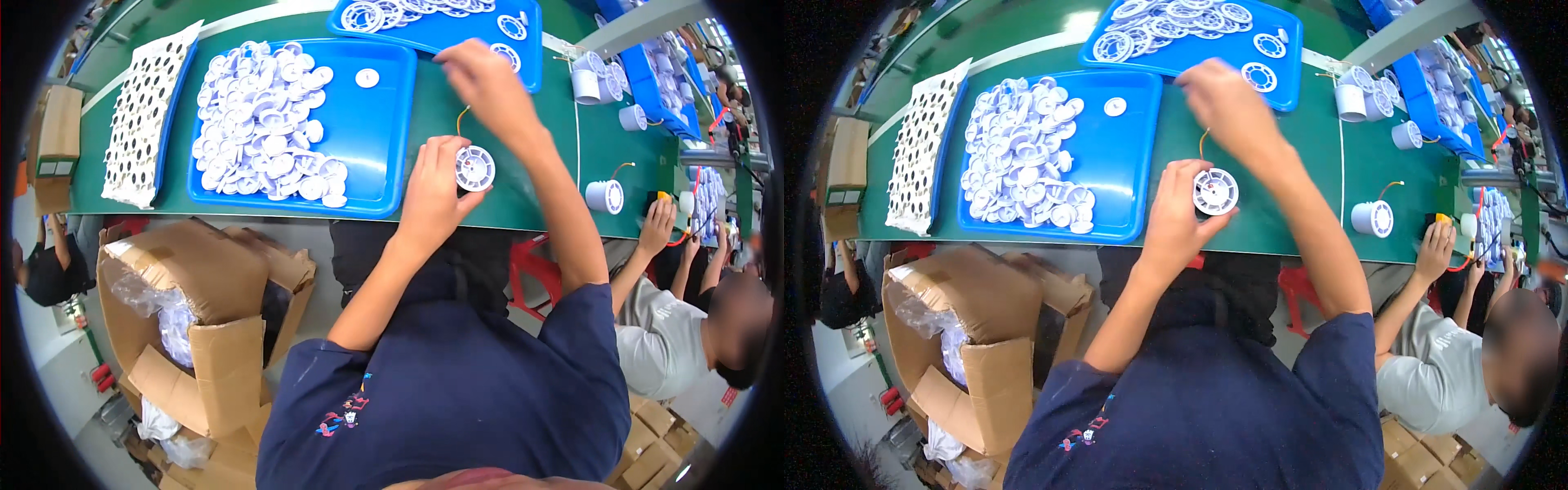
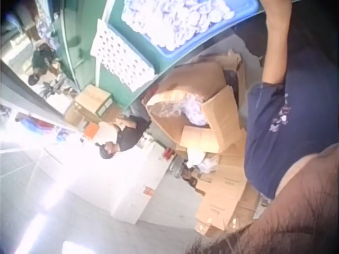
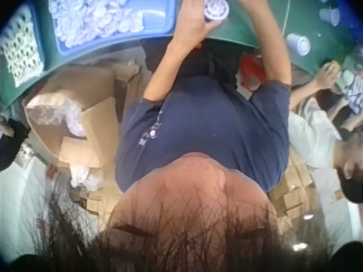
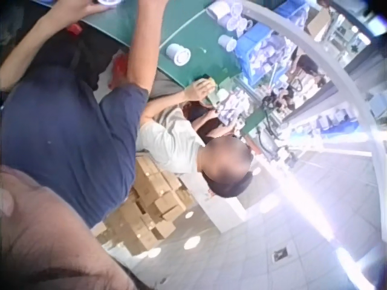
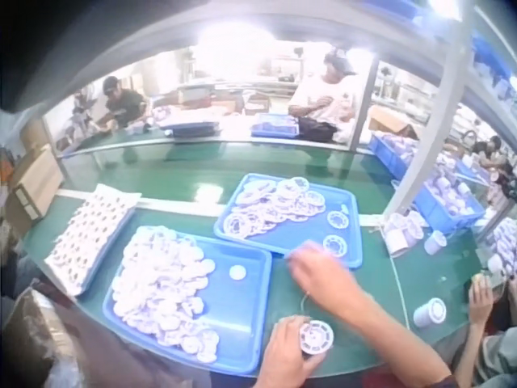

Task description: Assembling small circular cooling fans by manually attaching plastic rings and components at a workbench.

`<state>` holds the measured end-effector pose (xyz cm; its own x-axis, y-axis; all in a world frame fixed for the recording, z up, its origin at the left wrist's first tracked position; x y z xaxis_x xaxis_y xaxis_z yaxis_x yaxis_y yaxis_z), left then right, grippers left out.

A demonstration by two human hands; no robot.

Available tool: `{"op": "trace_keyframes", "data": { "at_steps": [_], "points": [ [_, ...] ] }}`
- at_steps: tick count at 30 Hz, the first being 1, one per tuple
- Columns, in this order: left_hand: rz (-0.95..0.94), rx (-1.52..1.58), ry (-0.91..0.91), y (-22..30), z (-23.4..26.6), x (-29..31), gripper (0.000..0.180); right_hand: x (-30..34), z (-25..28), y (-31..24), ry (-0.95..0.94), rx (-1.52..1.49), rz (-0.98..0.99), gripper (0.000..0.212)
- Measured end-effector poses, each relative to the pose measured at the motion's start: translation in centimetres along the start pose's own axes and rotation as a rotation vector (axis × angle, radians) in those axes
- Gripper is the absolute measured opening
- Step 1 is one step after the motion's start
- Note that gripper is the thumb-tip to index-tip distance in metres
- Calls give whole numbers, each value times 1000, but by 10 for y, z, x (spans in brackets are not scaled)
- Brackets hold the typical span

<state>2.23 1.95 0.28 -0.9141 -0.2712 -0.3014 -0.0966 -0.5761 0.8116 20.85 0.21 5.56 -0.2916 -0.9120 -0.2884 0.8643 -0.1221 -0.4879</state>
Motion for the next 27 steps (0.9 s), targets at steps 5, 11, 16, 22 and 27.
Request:
{"op": "trace_keyframes", "data": {
  "at_steps": [5,11,16,22,27],
  "points": [
    [17,-13,-59,7,5,3,78,-43,-62,-42,-259,197,175,26],
    [10,12,-53,2,1,4,70,-67,-75,-25,-238,344,187,20],
    [22,-1,71,-3,4,8,68,19,12,-57,-59,-143,61,14],
    [-3,29,49,3,-2,-2,69,108,29,-73,-136,-275,-403,13],
    [28,12,67,1,2,4,69,123,11,-77,-35,-115,-176,27]
  ]
}}
Point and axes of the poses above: each hand's wrist, its own x-axis away from the middle knuckle, its own z-axis out of the back of the hand, y = z × x, the point moved 2 cm from there along -x, towards the middle knuckle, and after that the axes turned 14 degrees about -y, right-handed, at the moved point
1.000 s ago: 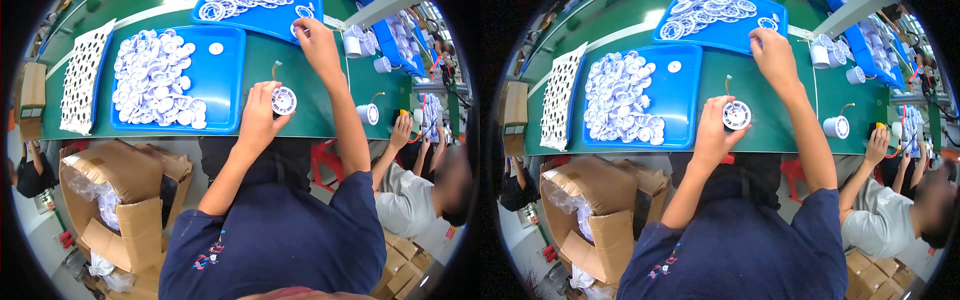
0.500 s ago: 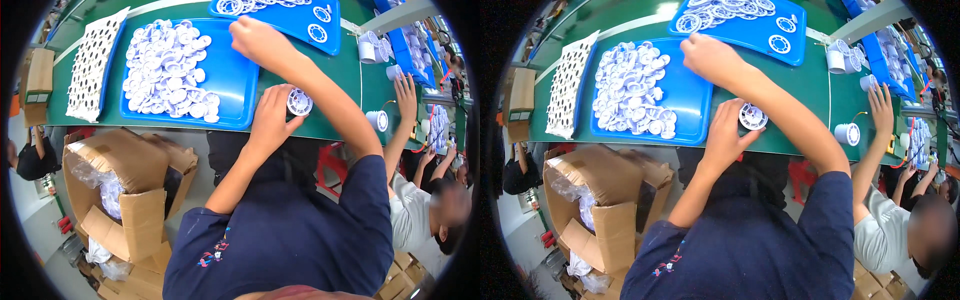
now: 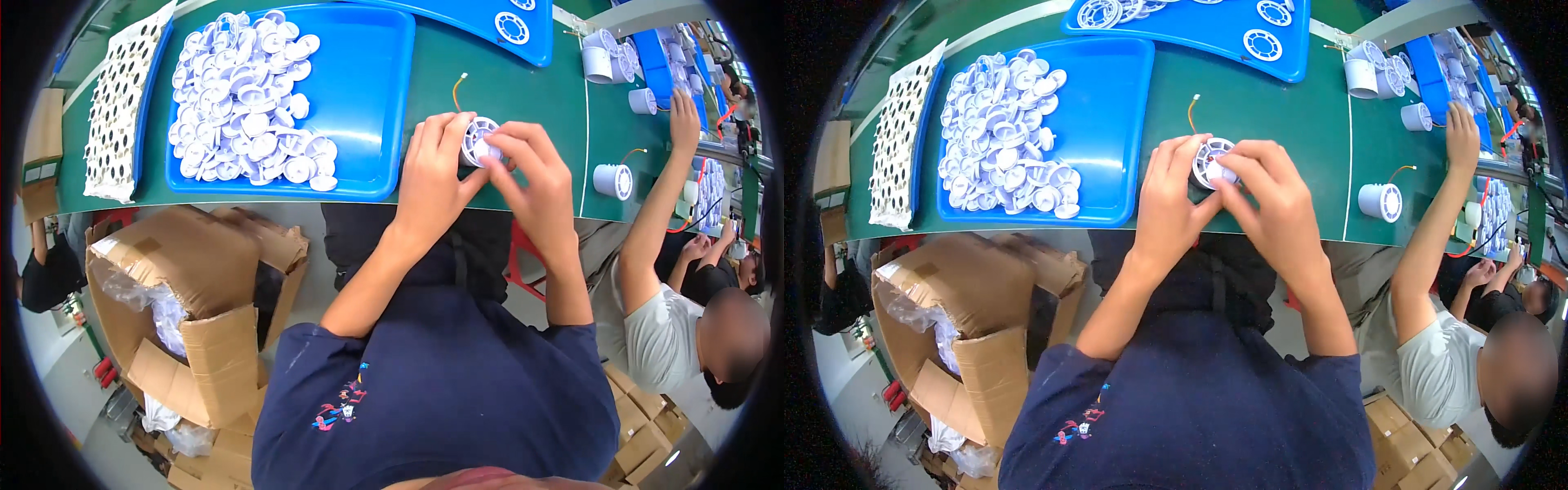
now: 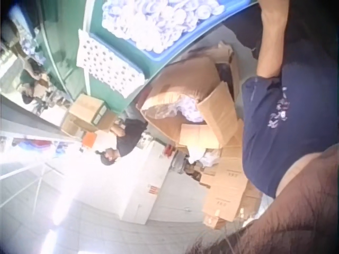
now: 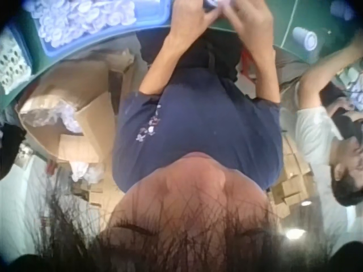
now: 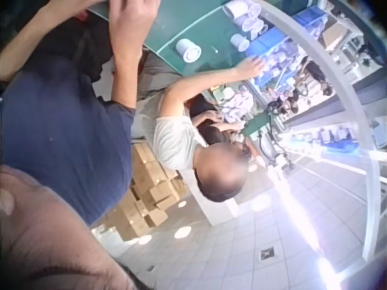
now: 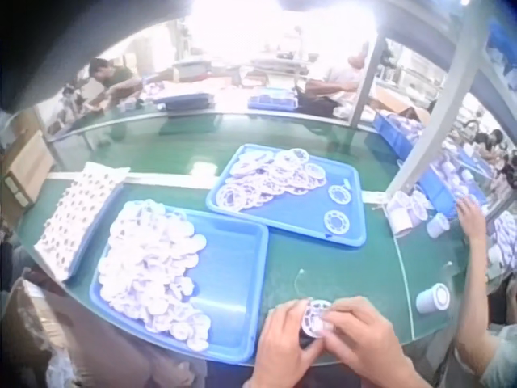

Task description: Assembling small circular cooling fans by manually attaching plastic rings and components at a workbench.

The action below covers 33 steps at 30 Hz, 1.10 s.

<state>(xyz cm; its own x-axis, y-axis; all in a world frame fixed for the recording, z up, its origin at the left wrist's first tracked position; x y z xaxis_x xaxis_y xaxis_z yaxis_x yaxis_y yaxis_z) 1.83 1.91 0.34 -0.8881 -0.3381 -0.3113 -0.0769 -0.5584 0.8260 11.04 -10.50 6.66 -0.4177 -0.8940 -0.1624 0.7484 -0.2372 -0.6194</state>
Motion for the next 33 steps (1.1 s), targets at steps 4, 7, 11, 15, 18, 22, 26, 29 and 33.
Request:
{"op": "trace_keyframes", "data": {
  "at_steps": [4,7,11,15,18,22,26,29,33],
  "points": [
    [-13,-10,-10,4,-3,-3,68,7,5,1,29,157,60,32],
    [-7,-21,4,7,-4,-4,68,9,2,9,128,80,11,29],
    [44,-4,-9,9,-4,-3,66,3,-2,13,161,-70,-24,24],
    [56,7,-14,10,-4,-3,63,5,-3,13,160,-36,3,25],
    [25,-21,-21,11,-4,-5,65,6,-2,13,168,9,8,25],
    [41,-12,-19,8,-2,-3,64,4,-8,12,180,72,39,25],
    [35,-6,-23,7,-1,-5,64,3,-4,10,148,115,73,25],
    [49,-4,-34,4,0,-4,63,-11,11,14,74,98,53,13],
    [7,-14,-22,3,2,-4,62,-87,50,68,246,260,-204,39]
  ]
}}
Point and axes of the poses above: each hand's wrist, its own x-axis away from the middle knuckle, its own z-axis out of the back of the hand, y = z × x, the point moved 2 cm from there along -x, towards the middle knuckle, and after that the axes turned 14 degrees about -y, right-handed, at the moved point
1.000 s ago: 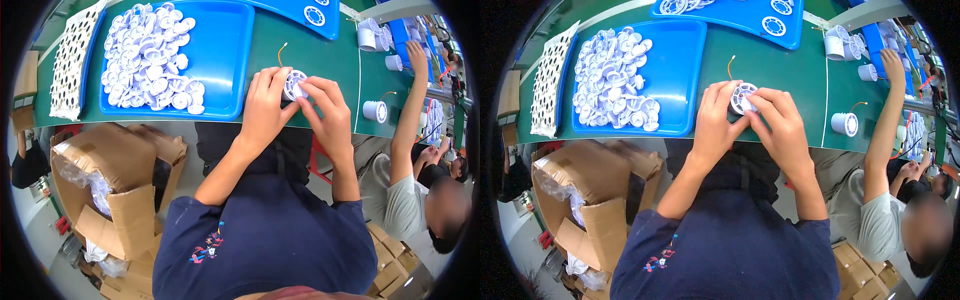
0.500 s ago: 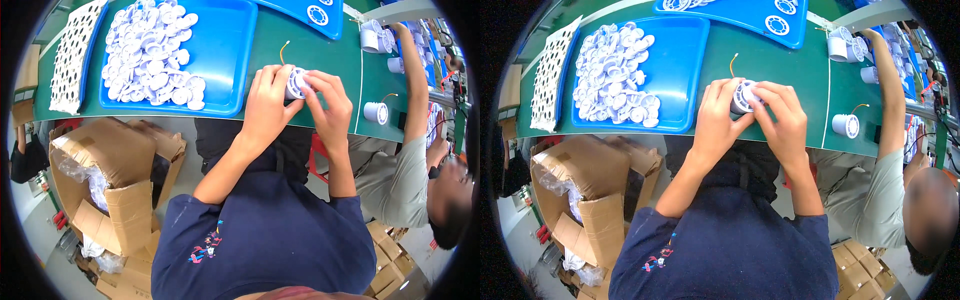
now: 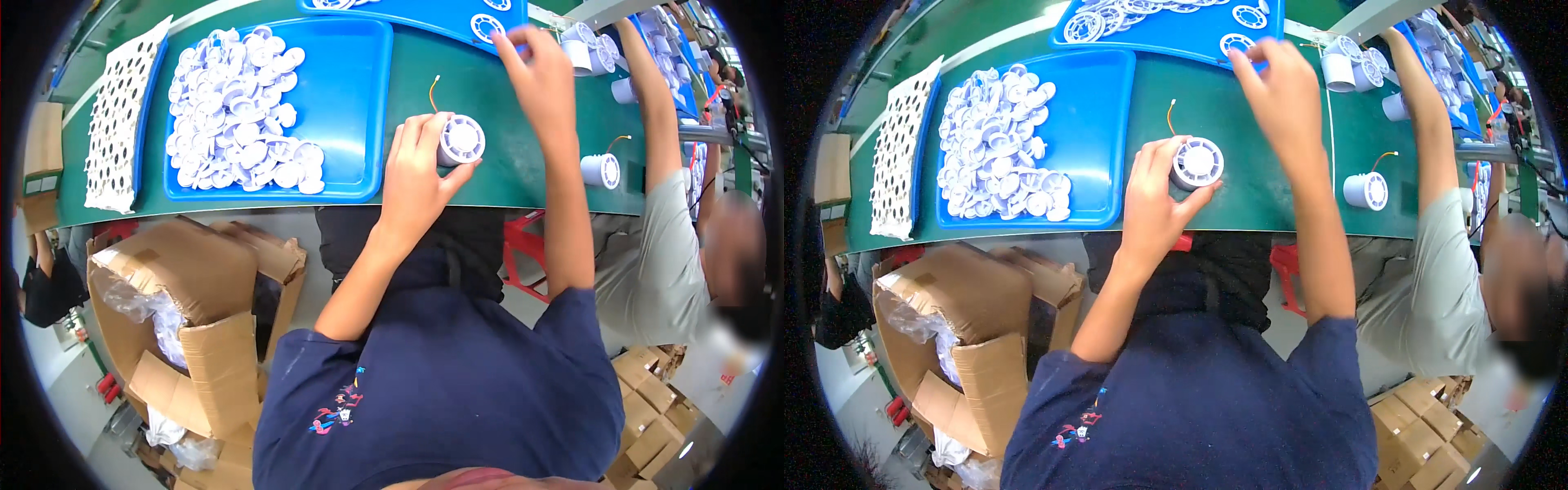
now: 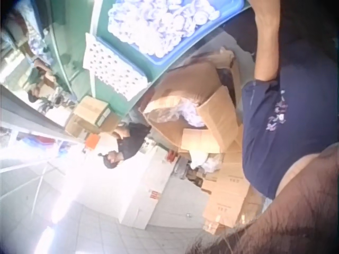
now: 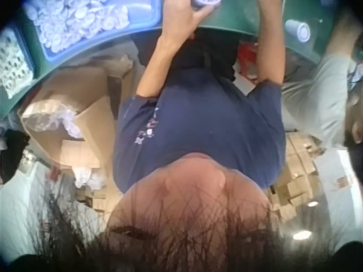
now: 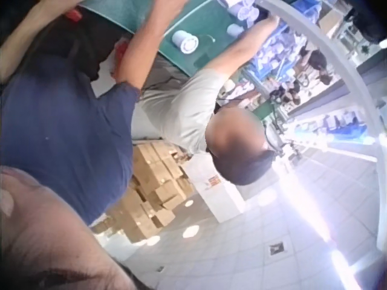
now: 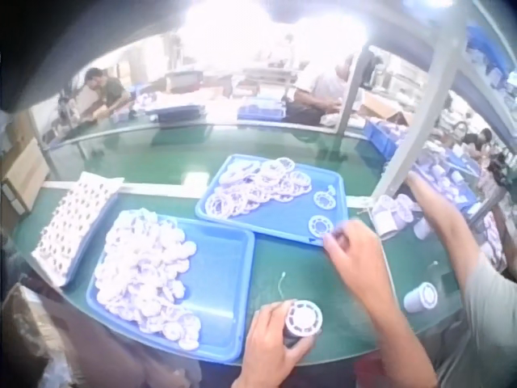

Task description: Assembling small circular cooling fans by manually attaching plastic rings and components at a workbench.

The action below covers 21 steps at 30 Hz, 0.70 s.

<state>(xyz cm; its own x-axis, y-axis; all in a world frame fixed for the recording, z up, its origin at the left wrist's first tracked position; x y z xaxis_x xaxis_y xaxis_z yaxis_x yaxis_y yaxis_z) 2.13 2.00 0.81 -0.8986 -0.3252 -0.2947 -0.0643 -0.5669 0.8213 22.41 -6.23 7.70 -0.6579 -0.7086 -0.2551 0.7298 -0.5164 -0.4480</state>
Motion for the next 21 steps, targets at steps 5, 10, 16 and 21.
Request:
{"op": "trace_keyframes", "data": {
  "at_steps": [5,10,16,21],
  "points": [
    [-18,6,-23,-4,-4,0,61,-83,-42,56,-465,393,-246,49],
    [-3,-24,-18,2,3,7,61,-60,-34,19,-71,333,-19,31],
    [-10,-31,-46,2,4,6,62,27,-10,-4,-204,-297,-194,31],
    [-26,-27,-52,2,3,3,64,67,-30,11,-225,-113,-287,28]
  ]
}}
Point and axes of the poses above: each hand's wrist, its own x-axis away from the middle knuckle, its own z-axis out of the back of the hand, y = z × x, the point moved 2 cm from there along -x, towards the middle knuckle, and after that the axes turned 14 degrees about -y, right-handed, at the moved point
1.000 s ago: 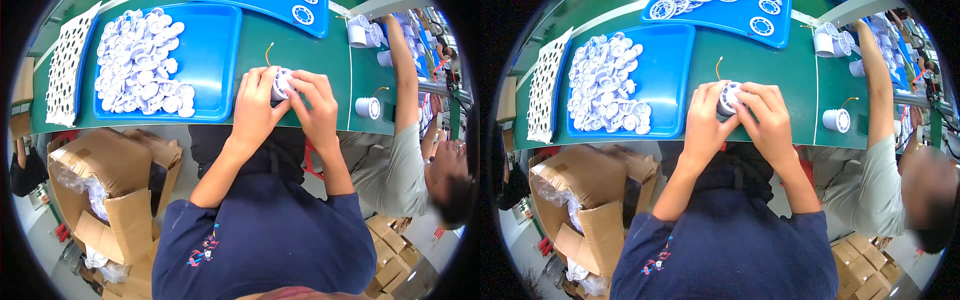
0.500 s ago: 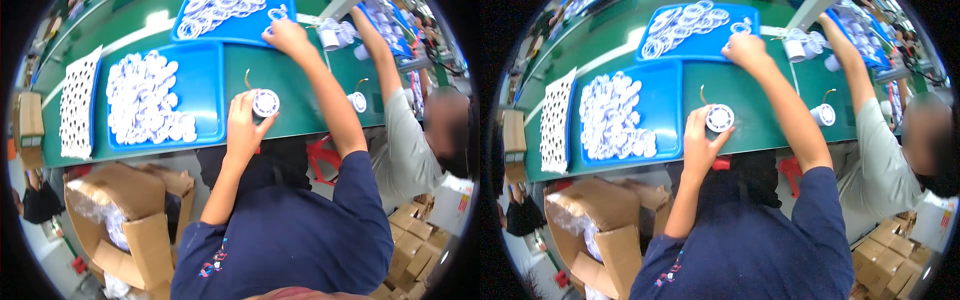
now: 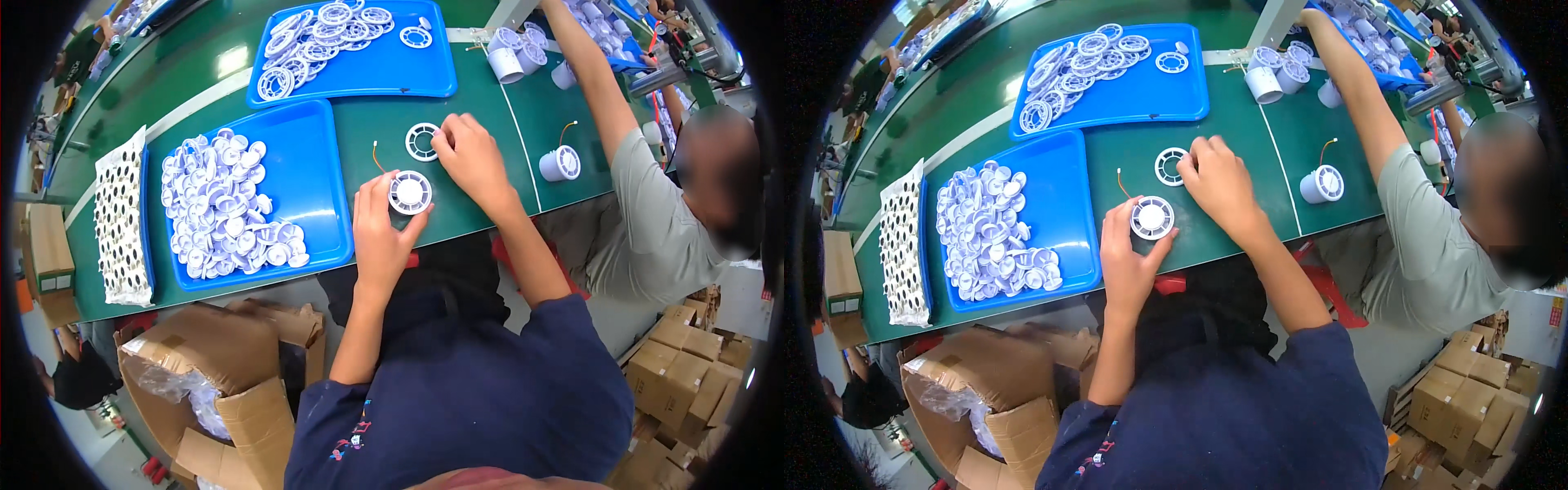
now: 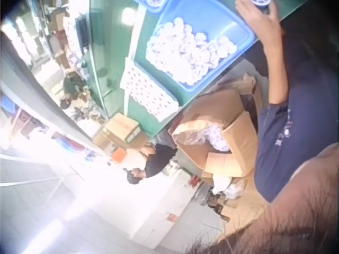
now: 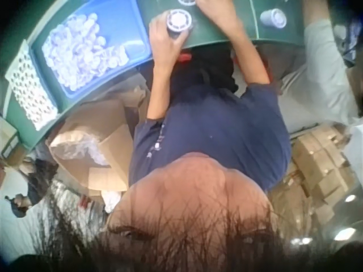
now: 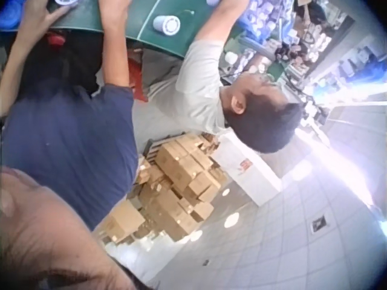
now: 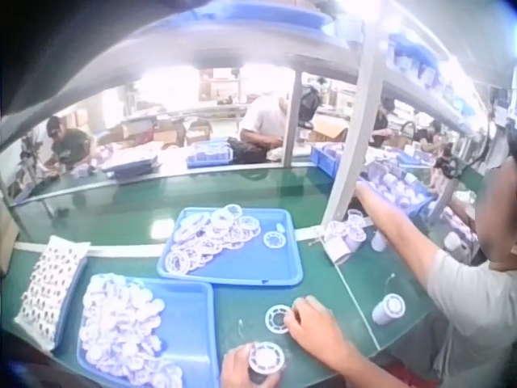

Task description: Assembling small circular cooling fans by manually attaching plastic rings and components at a workbench.

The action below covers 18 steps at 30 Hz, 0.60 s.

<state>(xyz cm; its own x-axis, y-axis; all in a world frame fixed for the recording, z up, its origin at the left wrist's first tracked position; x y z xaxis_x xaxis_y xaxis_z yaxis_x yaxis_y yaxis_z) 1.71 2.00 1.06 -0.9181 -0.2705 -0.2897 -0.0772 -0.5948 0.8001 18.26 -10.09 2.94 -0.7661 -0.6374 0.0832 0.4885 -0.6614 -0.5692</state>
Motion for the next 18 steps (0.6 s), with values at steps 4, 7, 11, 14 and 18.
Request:
{"op": "trace_keyframes", "data": {
  "at_steps": [4,7,11,14,18],
  "points": [
    [5,-21,7,-2,-1,2,64,17,-3,-15,99,161,156,56],
    [13,-21,10,-1,-1,1,64,20,-10,-14,28,247,272,49],
    [28,11,-3,0,1,1,64,19,-13,-10,86,162,269,44],
    [12,2,3,0,-2,-1,64,15,-10,-9,116,152,293,48],
    [13,10,26,-2,-3,1,65,24,-12,-15,150,13,336,55]
  ]
}}
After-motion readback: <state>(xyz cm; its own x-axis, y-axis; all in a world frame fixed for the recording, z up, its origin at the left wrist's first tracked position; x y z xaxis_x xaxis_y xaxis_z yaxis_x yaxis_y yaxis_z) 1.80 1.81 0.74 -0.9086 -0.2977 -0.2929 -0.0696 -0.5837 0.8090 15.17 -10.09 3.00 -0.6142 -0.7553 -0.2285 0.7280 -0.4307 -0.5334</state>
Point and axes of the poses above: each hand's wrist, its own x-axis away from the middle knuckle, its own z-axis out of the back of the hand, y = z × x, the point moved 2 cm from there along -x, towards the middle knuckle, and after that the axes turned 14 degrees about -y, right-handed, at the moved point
